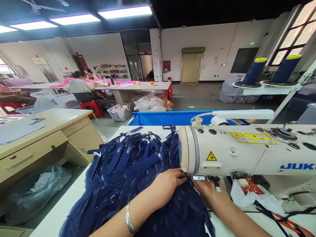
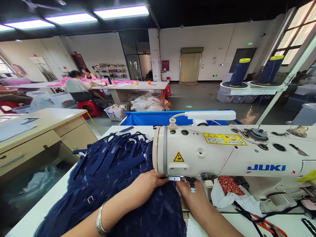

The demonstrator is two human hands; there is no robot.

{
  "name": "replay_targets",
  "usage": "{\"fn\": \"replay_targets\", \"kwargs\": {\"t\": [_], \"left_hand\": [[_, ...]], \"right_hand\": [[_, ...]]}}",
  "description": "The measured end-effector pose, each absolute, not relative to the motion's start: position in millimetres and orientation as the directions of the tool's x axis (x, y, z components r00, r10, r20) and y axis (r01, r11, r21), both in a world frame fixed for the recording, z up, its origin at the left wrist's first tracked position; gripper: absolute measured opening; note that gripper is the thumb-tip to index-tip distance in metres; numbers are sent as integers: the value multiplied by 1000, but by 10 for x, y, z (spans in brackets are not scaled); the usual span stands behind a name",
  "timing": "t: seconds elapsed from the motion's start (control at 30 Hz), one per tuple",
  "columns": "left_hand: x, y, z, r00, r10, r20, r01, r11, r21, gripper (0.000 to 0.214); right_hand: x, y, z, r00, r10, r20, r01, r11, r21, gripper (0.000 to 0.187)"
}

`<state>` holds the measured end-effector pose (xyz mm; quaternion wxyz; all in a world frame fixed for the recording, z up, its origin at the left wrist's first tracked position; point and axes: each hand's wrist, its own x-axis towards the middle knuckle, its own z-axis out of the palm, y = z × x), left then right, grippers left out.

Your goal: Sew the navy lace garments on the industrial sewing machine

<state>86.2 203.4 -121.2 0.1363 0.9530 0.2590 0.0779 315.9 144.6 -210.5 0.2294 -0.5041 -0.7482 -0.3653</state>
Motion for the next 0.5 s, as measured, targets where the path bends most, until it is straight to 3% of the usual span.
{"fn": "replay_targets", "kwargs": {"t": [0.1,0.27,0.4,0.5], "left_hand": [[868,2035,-1202,853,516,77,476,-830,291,41],[891,2018,-1132,846,530,52,499,-823,271,40],[889,2011,-1117,845,532,55,502,-824,262,40],[881,2016,-1135,847,529,55,499,-826,262,40]], "right_hand": [[3137,1431,-1990,-428,676,600,898,242,367,54],[3106,1418,-1802,-391,686,614,915,362,178,42],[3080,1411,-1702,-415,718,559,909,307,281,34],[3074,1439,-1744,-396,695,600,918,309,248,32]]}}
